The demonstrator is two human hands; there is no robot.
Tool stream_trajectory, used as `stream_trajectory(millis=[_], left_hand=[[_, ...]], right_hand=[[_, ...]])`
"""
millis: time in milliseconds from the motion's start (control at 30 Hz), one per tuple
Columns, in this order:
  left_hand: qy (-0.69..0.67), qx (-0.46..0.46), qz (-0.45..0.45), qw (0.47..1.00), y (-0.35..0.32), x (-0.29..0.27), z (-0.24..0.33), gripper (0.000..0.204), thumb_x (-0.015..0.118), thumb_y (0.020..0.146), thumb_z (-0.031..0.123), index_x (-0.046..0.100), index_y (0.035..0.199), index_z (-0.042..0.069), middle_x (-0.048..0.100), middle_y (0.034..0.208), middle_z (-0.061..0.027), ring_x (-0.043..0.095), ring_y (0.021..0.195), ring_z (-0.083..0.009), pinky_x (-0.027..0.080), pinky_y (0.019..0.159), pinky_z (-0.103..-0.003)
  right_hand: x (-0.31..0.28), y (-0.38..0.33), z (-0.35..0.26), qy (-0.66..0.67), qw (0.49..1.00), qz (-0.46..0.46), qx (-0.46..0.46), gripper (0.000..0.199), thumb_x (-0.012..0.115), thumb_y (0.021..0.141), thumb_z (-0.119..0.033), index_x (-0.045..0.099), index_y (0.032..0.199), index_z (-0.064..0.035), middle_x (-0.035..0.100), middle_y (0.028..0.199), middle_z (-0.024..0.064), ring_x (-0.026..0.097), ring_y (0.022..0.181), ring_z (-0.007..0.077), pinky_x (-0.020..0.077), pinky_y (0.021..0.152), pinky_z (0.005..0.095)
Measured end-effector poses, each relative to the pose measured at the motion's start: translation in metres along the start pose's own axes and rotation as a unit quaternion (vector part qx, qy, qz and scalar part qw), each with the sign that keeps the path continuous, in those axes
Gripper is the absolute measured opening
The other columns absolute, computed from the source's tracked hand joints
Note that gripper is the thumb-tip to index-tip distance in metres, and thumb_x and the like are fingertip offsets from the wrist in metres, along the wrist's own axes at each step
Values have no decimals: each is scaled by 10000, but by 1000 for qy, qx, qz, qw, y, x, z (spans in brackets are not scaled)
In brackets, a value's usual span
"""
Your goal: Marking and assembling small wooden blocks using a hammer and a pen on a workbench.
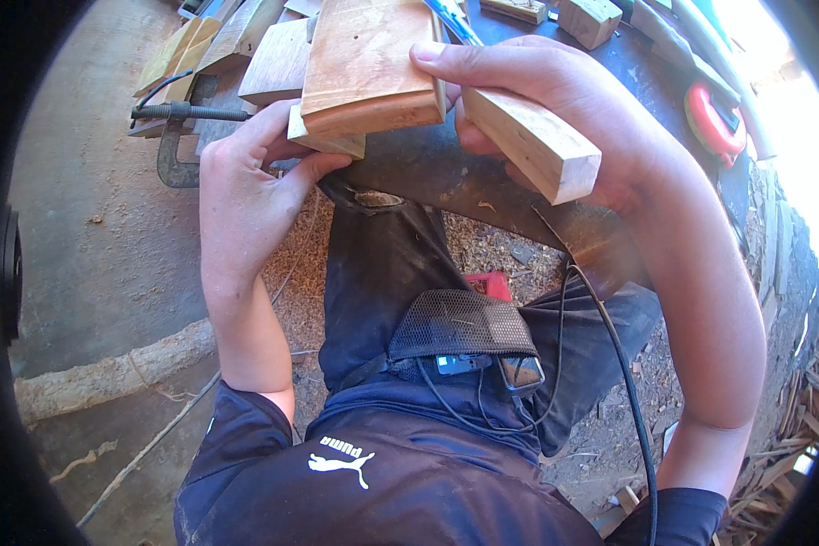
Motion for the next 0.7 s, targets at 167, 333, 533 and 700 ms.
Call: stream_trajectory(millis=[167,333,533,700], left_hand=[[37,0,-7,999,-2,0,2,331,831,784,-5,741,1102,-11,795,946,-114,782,890,-181,599,758,-306],[53,-19,-25,998,1,1,4,323,840,781,19,744,1089,4,792,917,-128,788,885,-205,591,747,-311],[32,-16,-110,993,14,5,-6,305,810,794,-8,751,1094,5,790,938,-142,784,891,-229,582,783,-329],[16,-1,-145,989,20,4,-5,270,813,802,16,753,1064,-7,778,932,-170,768,860,-221,567,790,-345]], right_hand=[[-3,1,2,-26,1000,-15,5,511,687,963,-515,586,672,-107,491,571,0,422,367,67,302,301,228],[-5,-1,2,-13,1000,11,24,522,700,941,-550,604,708,-94,517,585,7,461,374,74,329,303,227],[-6,-1,2,-45,998,23,-22,525,729,913,-574,628,753,-85,570,616,16,532,428,81,398,361,230],[-6,0,1,-85,996,6,-14,518,743,904,-583,654,878,-73,614,672,17,581,522,68,433,455,212]])
Point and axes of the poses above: each hand's wrist, its own y-axis towards the middle knuckle, its own x-axis out of the palm, z = x × y, the point moved 8 cm from there along y, towards the middle knuckle
